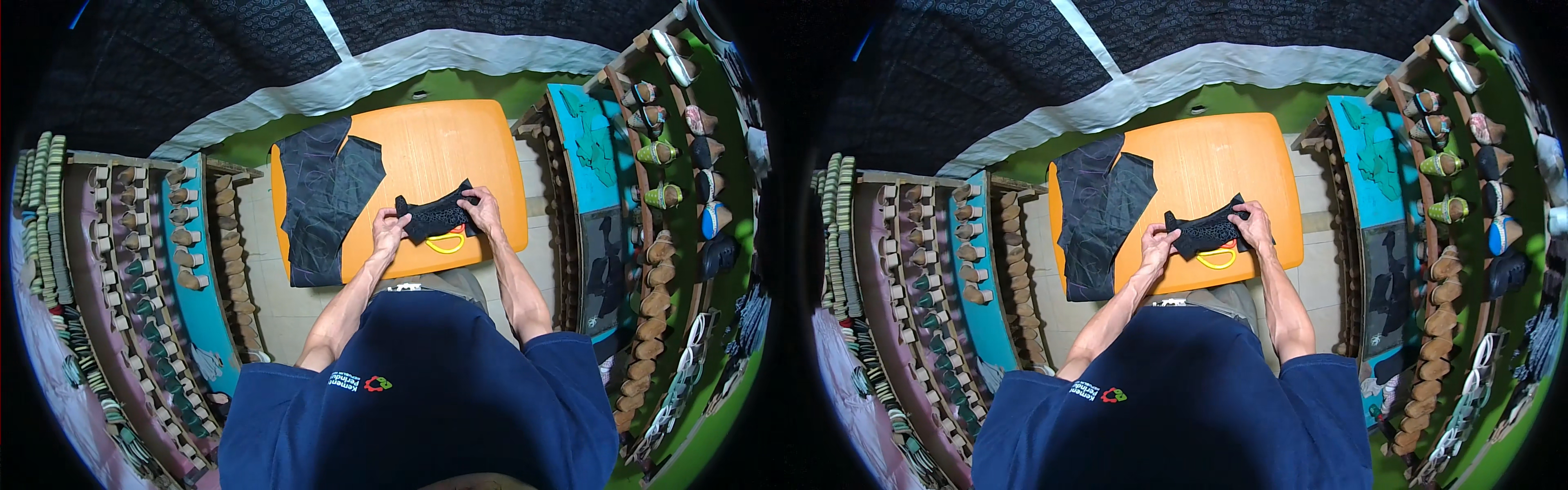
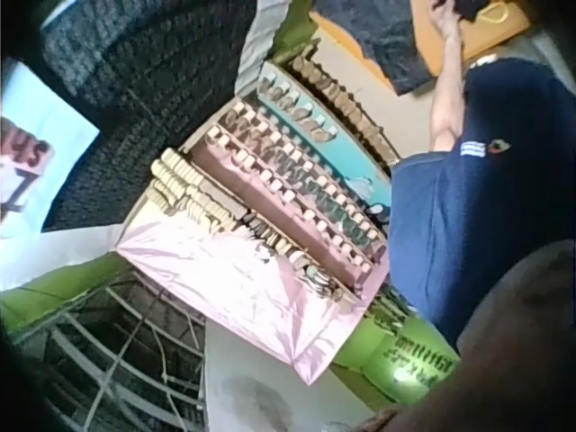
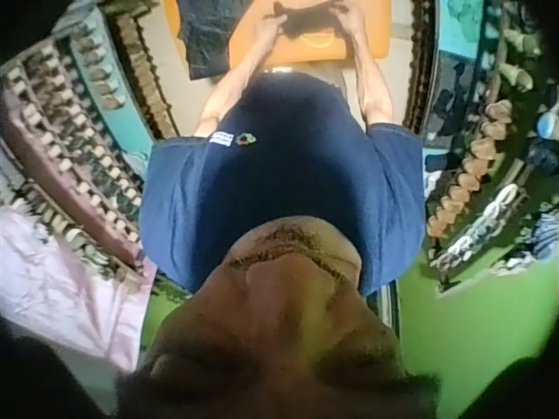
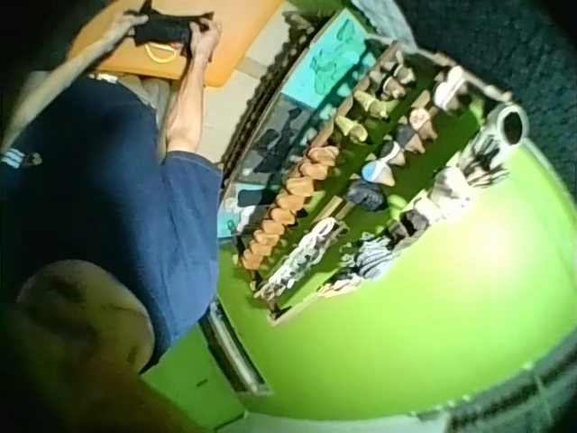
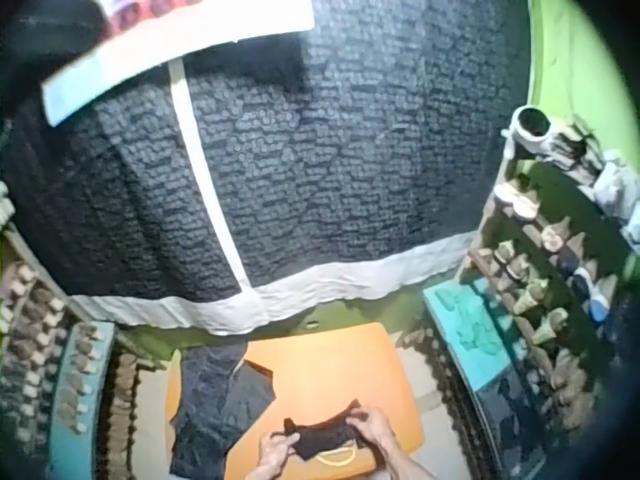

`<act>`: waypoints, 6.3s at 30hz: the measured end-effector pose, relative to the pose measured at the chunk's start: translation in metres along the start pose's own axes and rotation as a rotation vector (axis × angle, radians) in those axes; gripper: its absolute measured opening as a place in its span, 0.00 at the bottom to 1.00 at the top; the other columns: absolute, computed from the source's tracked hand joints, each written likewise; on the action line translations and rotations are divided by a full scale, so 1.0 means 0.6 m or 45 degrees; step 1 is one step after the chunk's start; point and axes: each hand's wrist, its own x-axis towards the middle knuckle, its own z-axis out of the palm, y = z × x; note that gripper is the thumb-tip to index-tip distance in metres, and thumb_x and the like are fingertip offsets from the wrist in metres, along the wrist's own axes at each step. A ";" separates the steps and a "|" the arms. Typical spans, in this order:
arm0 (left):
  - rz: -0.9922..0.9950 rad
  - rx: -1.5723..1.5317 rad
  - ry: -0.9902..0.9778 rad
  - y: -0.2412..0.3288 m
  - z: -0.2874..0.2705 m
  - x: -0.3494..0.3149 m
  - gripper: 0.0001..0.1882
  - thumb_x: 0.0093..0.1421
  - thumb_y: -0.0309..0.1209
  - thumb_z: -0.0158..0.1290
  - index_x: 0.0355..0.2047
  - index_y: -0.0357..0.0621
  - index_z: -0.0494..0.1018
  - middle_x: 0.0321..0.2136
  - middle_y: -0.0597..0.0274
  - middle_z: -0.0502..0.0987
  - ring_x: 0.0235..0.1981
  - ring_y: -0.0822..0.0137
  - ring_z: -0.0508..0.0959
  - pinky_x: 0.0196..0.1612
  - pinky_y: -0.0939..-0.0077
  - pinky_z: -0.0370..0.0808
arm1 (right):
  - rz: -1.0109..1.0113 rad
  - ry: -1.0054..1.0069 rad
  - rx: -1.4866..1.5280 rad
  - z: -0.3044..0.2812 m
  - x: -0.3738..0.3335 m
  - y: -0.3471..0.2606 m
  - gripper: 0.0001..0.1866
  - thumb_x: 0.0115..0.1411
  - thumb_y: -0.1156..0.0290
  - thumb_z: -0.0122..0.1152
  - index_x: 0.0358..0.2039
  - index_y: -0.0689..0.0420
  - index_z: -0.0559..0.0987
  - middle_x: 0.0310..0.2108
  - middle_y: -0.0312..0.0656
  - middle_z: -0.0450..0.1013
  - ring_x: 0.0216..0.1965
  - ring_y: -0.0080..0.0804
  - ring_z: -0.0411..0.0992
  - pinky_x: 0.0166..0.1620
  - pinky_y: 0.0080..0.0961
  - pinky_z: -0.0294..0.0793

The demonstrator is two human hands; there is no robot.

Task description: The person uses yellow-handled scissors to cut a large piece of dark patterned fabric laid out on an orange table. They follow pre-drawn lines to cut out specific shapes, including a large central piece and smaller rectangular sections, while occasionally adjusting the fabric's position.

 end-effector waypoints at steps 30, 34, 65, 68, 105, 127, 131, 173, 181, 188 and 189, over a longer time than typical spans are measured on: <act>0.102 0.116 -0.280 0.024 -0.006 -0.028 0.36 0.54 0.10 0.56 0.65 0.37 0.68 0.57 0.57 0.72 0.36 0.76 0.76 0.48 0.84 0.75 | -0.179 -0.041 -0.637 0.028 -0.014 -0.080 0.21 0.60 0.60 0.68 0.54 0.45 0.79 0.45 0.48 0.72 0.47 0.52 0.76 0.46 0.50 0.78; 0.359 0.475 -0.430 0.060 0.013 -0.054 0.34 0.57 0.11 0.53 0.64 0.48 0.72 0.62 0.52 0.69 0.43 0.73 0.77 0.47 0.84 0.76 | -0.044 -0.037 -0.721 0.043 -0.003 -0.087 0.21 0.58 0.58 0.69 0.53 0.43 0.80 0.49 0.45 0.70 0.50 0.51 0.74 0.45 0.50 0.79; -0.427 0.068 -0.643 0.111 -0.011 -0.028 0.18 0.59 0.24 0.63 0.50 0.43 0.76 0.45 0.61 0.83 0.44 0.65 0.83 0.50 0.68 0.81 | 0.468 -0.421 0.746 0.040 -0.162 -0.152 0.18 0.65 0.58 0.66 0.46 0.58 0.81 0.27 0.24 0.73 0.26 0.12 0.65 0.31 0.15 0.63; -0.489 0.118 -0.748 0.118 -0.016 -0.052 0.18 0.60 0.22 0.62 0.52 0.40 0.76 0.47 0.60 0.83 0.48 0.64 0.83 0.53 0.69 0.80 | 0.487 -0.430 0.885 0.045 -0.171 -0.157 0.18 0.63 0.56 0.69 0.45 0.57 0.83 0.27 0.24 0.75 0.25 0.12 0.66 0.29 0.16 0.64; -0.354 -0.044 -0.731 0.121 -0.050 -0.061 0.38 0.54 0.12 0.60 0.65 0.40 0.62 0.53 0.53 0.78 0.53 0.59 0.80 0.57 0.61 0.81 | 0.401 0.415 -0.609 -0.027 -0.107 0.004 0.32 0.53 0.58 0.74 0.57 0.56 0.75 0.51 0.47 0.75 0.56 0.51 0.70 0.57 0.48 0.68; -0.625 0.183 -0.778 0.037 0.077 -0.101 0.22 0.62 0.31 0.63 0.55 0.43 0.74 0.48 0.58 0.81 0.46 0.61 0.83 0.49 0.62 0.81 | 0.554 0.869 0.965 0.044 -0.351 -0.152 0.45 0.59 0.46 0.66 0.69 0.58 0.64 0.73 0.57 0.48 0.74 0.50 0.48 0.72 0.49 0.53; -0.647 0.111 -0.893 0.015 0.109 -0.165 0.18 0.61 0.25 0.62 0.51 0.40 0.77 0.45 0.57 0.82 0.44 0.61 0.84 0.48 0.64 0.83 | 0.716 0.518 1.516 0.015 -0.408 -0.131 0.34 0.52 0.54 0.78 0.53 0.62 0.79 0.48 0.44 0.78 0.48 0.32 0.78 0.49 0.31 0.78; -0.176 0.741 -0.624 -0.236 0.303 -0.368 0.23 0.68 0.37 0.55 0.60 0.40 0.75 0.55 0.55 0.79 0.56 0.66 0.76 0.64 0.72 0.66 | 0.666 0.880 -0.424 -0.602 -0.533 0.481 0.20 0.66 0.61 0.50 0.55 0.52 0.78 0.51 0.47 0.75 0.45 0.62 0.77 0.47 0.58 0.76; -0.155 0.573 -0.643 -0.189 0.471 -0.431 0.30 0.62 0.39 0.64 0.59 0.34 0.72 0.37 0.64 0.80 0.30 0.73 0.74 0.35 0.76 0.72 | 0.010 0.112 -0.548 -0.316 -0.573 0.095 0.22 0.62 0.64 0.52 0.55 0.56 0.77 0.40 0.49 0.75 0.32 0.56 0.79 0.34 0.55 0.77; -0.072 0.168 -0.425 -0.119 0.337 -0.322 0.17 0.64 0.33 0.61 0.48 0.35 0.76 0.38 0.60 0.82 0.37 0.70 0.78 0.44 0.76 0.76 | -0.298 0.021 -0.405 -0.247 -0.519 -0.012 0.31 0.65 0.44 0.58 0.59 0.55 0.77 0.38 0.44 0.76 0.38 0.43 0.77 0.44 0.41 0.75; -0.117 0.153 -0.470 -0.091 0.319 -0.314 0.17 0.63 0.34 0.61 0.47 0.35 0.76 0.37 0.61 0.82 0.37 0.70 0.78 0.45 0.74 0.76 | -0.279 0.004 -0.397 -0.246 -0.506 -0.033 0.29 0.63 0.45 0.61 0.56 0.53 0.80 0.38 0.41 0.74 0.43 0.38 0.72 0.49 0.39 0.71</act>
